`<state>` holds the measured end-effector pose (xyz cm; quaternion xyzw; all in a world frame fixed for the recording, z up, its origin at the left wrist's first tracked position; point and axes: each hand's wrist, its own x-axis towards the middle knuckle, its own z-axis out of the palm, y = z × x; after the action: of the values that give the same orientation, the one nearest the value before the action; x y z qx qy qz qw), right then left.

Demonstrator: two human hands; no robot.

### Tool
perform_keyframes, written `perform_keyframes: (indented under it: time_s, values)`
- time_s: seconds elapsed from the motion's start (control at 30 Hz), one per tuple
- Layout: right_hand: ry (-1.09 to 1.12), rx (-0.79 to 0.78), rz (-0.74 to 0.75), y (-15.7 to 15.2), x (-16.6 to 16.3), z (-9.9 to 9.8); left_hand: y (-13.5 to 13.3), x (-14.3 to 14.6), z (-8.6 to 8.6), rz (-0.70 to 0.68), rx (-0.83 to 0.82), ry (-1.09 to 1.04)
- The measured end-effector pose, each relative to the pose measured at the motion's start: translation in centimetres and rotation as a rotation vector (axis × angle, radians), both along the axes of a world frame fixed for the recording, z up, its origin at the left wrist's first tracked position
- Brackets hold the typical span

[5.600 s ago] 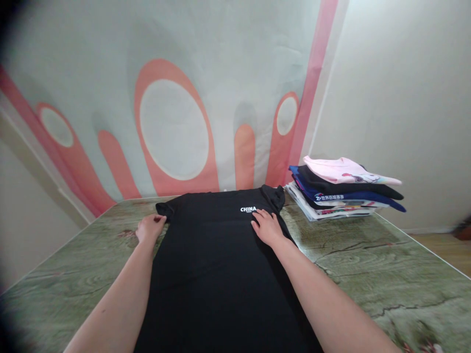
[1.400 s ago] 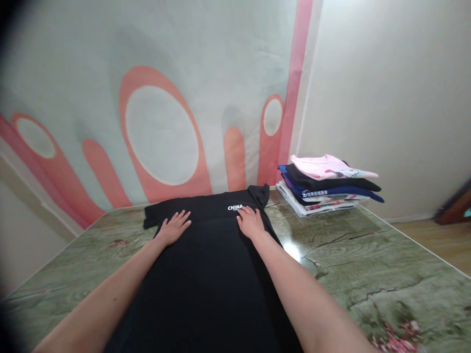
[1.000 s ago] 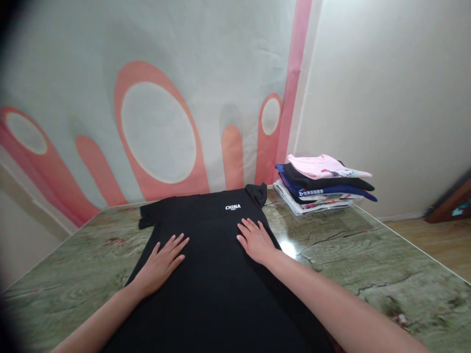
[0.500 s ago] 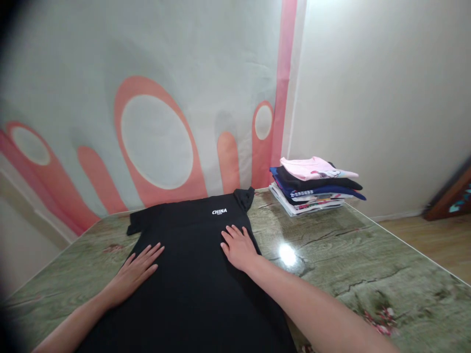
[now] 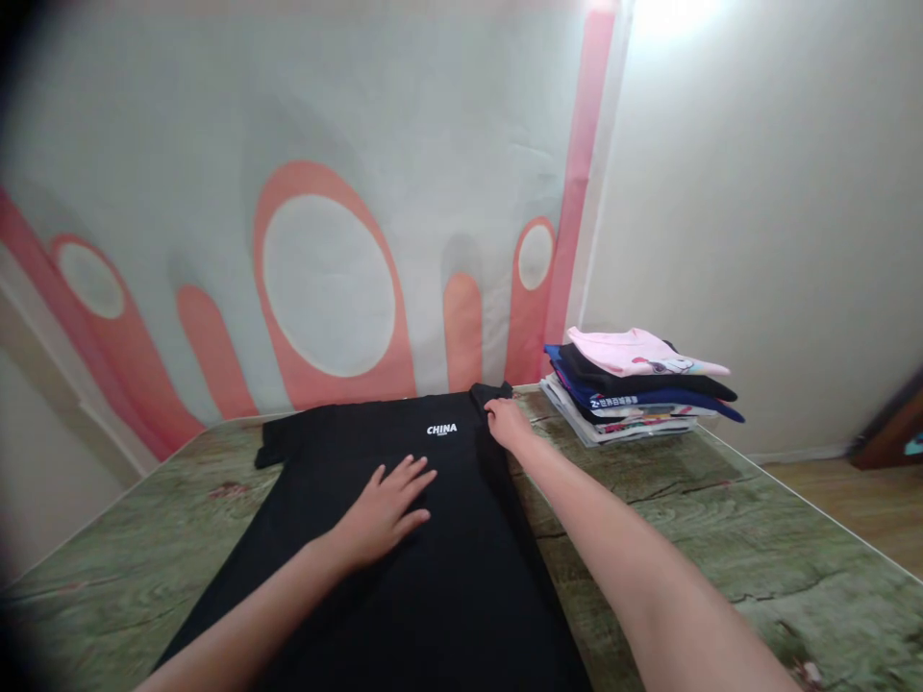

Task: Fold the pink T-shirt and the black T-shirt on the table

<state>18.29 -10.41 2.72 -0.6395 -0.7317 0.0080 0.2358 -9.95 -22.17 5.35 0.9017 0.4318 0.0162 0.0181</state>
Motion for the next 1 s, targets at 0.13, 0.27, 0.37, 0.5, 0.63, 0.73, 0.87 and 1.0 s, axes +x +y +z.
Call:
perform_keyframes:
  time_s: [0.13,0.27,0.37,0.5,0.63,0.73,0.87,1.0]
  values:
    - [-0.051,-0.017,-0.082,2.5,0.7,-1.2,-0.8,2.2,-3.1,-0.067,-0.022,-0.054]
    - [-0.081,-0.041,-0.171,3.1,1.5,-2.4,-1.1,1.4,-3.8,-0.085,-0.059,-0.090]
    - [-0.075,-0.058,-0.218,2.8,2.6,-2.6,-1.1,1.2,-3.4,-0.088,-0.074,-0.103]
    - [-0.055,-0.069,-0.292,1.1,4.9,-3.2,-1.0,1.4,-3.3,-0.086,-0.064,-0.103]
    - [-0.045,-0.099,-0.339,-0.6,6.8,-4.2,-0.8,1.4,-3.6,-0.092,-0.045,-0.090]
    - [-0.032,-0.109,-0.364,-1.2,7.2,-4.4,-0.6,1.4,-3.8,-0.097,-0.027,-0.082]
    - [-0.021,0.059,-0.337,-1.4,6.6,-3.8,-0.6,1.5,-3.8,-0.097,-0.028,-0.069]
    - [-0.012,0.125,-0.083,-1.5,5.5,-4.0,-0.7,1.6,-3.8,-0.099,-0.035,-0.055]
